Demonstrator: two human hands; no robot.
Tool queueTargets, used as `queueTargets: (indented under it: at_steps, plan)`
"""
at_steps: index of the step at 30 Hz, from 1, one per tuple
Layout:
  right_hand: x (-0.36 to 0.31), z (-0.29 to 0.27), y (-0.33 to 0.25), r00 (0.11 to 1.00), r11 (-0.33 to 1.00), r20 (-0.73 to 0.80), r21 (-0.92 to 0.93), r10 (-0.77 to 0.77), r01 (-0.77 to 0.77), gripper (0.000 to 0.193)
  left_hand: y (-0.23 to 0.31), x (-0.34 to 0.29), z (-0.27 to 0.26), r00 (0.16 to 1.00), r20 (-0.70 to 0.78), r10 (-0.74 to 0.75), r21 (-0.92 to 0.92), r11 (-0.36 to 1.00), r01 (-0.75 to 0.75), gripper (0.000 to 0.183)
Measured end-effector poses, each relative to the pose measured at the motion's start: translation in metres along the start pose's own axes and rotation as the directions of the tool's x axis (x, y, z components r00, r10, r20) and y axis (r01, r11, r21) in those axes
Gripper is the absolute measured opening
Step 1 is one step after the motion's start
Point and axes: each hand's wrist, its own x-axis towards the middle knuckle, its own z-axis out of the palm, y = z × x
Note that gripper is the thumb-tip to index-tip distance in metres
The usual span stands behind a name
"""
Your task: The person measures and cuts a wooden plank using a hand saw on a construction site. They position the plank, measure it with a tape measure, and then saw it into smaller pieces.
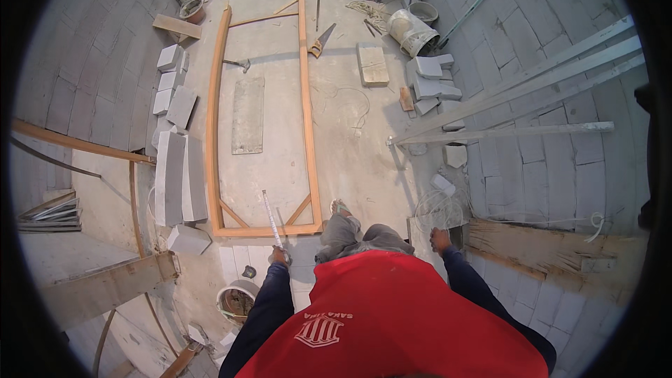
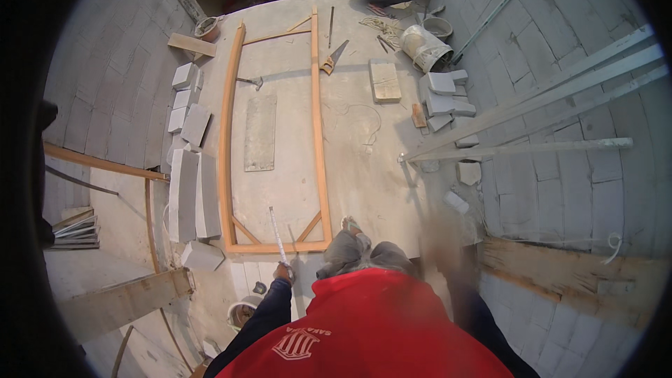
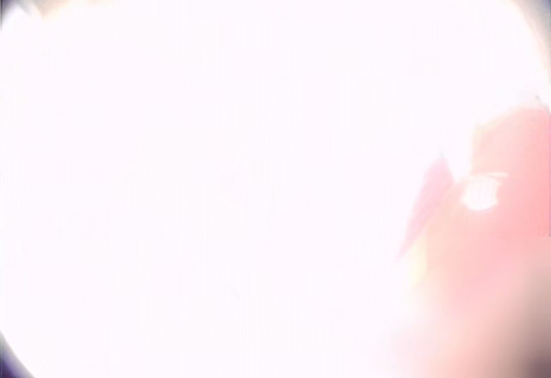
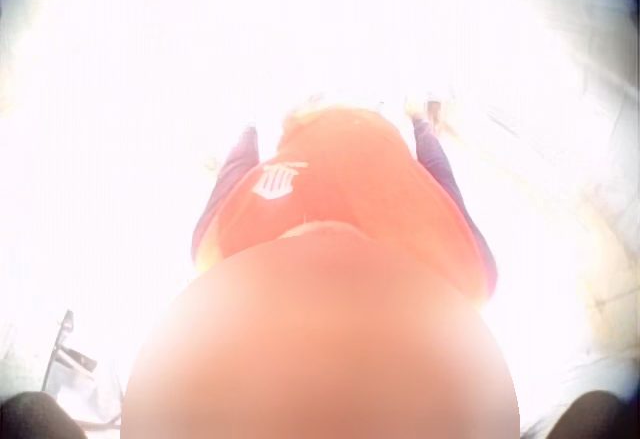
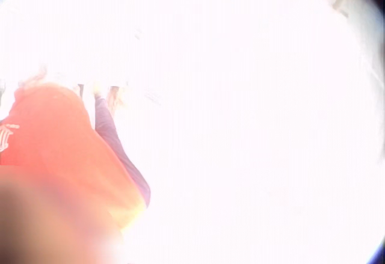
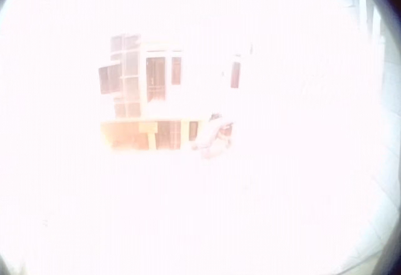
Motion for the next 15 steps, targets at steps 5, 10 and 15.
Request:
queueTargets:
  at_steps: [5,10,15]
  plan:
    - [0.016,0.001,-0.056,0.987,0.992,-0.16,0.124,0.032,-0.012,0.028,0.134,0.022,0.167,0.944,0.323,0.063,0.362,0.914,-0.184,0.023]
    - [0.067,0.063,-0.088,0.97,0.855,0.012,-0.471,-0.241,0.218,0.026,0.259,0.014,0.322,0.862,0.498,0.089,0.318,0.907,-0.277,0.026]
    - [0.143,0.129,-0.207,0.859,0.164,0.386,-0.874,-0.336,0.457,0.028,0.333,0.038,0.384,0.911,0.399,0.109,0.3,0.923,-0.242,0.027]
